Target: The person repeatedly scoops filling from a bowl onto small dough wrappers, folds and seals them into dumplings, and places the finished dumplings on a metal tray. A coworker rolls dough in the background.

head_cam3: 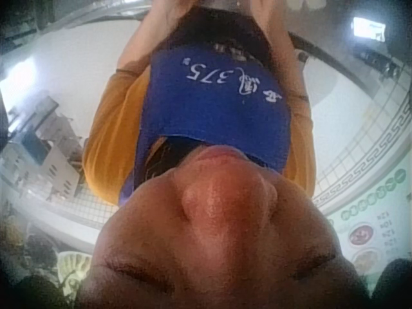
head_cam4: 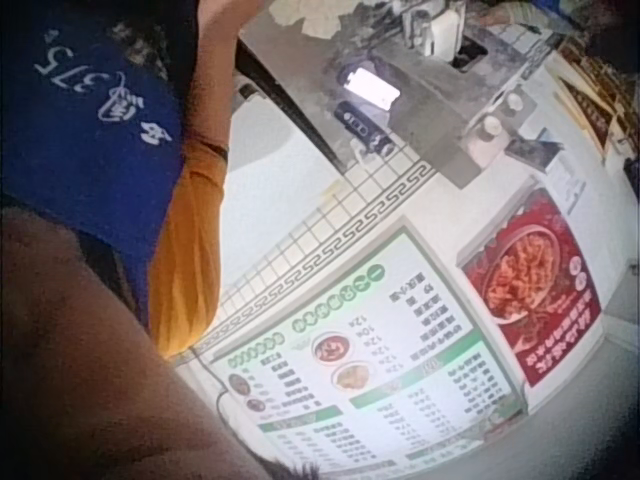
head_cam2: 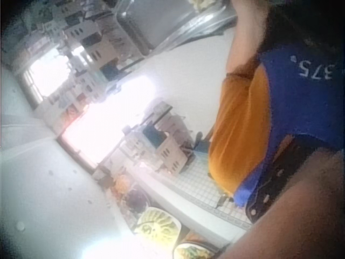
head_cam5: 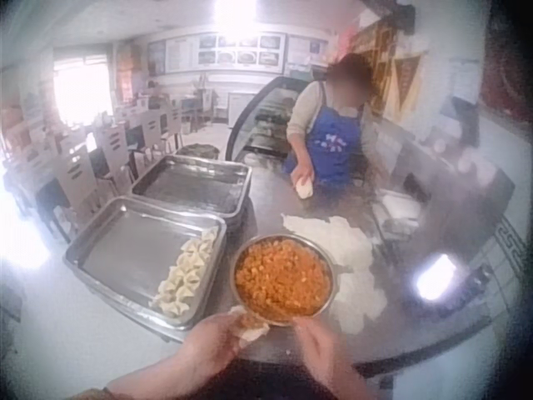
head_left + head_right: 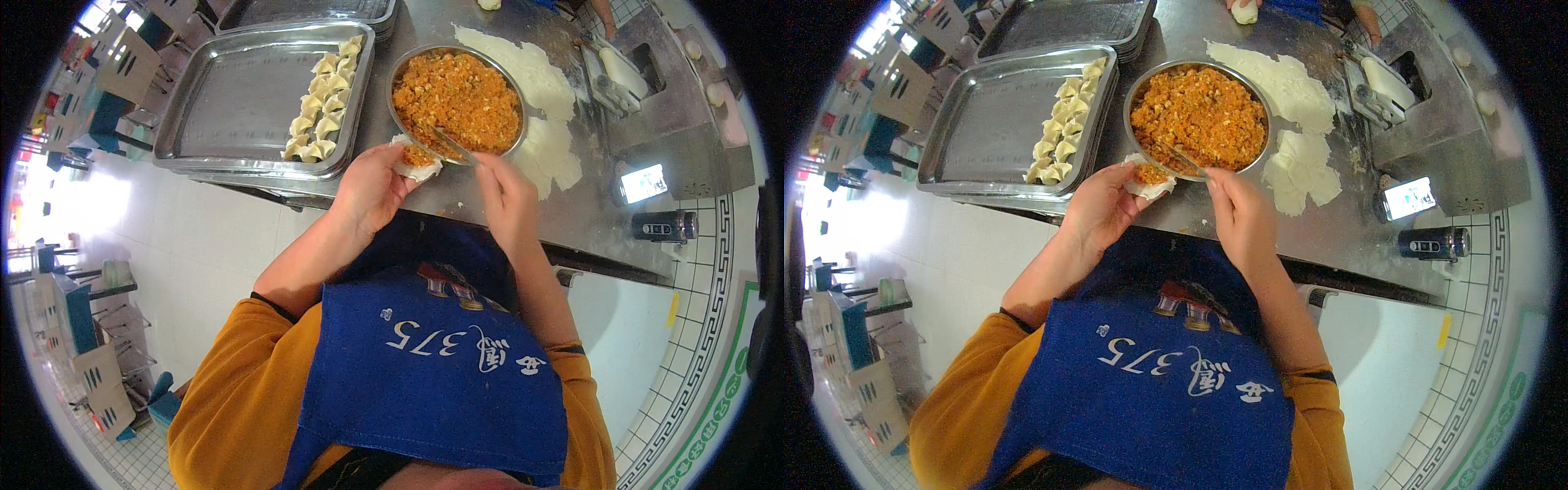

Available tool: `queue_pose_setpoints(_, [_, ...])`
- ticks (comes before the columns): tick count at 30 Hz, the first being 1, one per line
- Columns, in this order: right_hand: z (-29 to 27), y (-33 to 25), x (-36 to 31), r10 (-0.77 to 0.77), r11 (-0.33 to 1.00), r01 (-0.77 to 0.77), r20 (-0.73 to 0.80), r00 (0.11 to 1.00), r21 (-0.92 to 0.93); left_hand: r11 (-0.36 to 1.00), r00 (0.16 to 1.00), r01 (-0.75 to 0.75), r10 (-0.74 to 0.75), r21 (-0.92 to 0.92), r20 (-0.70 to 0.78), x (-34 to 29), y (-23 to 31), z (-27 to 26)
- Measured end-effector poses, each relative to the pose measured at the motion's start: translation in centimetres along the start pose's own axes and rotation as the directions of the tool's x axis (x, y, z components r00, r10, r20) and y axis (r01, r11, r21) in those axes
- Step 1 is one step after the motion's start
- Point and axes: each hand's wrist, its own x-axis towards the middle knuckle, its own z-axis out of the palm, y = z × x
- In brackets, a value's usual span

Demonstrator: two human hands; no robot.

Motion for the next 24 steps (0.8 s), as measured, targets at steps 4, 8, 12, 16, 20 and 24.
queue_pose_setpoints(4, [0.2,0.3,1.8,0.224,0.945,-0.264,0.207,0.952,0.193,0.999,1.000,0.007,-0.006,-0.042,0.027,0.3,0.0,-0.4])
queue_pose_setpoints(8, [-1.0,-0.1,0.9,0.025,0.989,-0.048,0.156,0.987,0.143,0.997,0.999,0.009,-0.006,-0.072,0.048,0.5,0.0,-0.6])
queue_pose_setpoints(12, [-1.8,-0.9,-1.5,-0.057,0.992,0.069,0.116,0.992,-0.104,1.000,1.000,0.004,-0.004,0.011,0.014,0.3,-0.2,-0.8])
queue_pose_setpoints(16, [0.6,-2.0,-3.1,-0.176,0.967,0.164,-0.049,0.983,-0.195,0.998,1.000,-0.015,0.016,0.065,-0.017,0.4,-0.5,-0.8])
queue_pose_setpoints(20, [0.9,-2.1,-3.4,-0.212,0.941,0.253,0.192,0.958,-0.226,0.998,0.998,-0.025,0.027,0.050,-0.049,0.1,-0.4,-0.8])
queue_pose_setpoints(24, [-2.0,-0.8,-1.7,-0.246,0.915,0.337,0.354,0.902,-0.224,0.999,0.999,-0.040,0.040,0.008,-0.009,-1.6,0.6,-1.1])
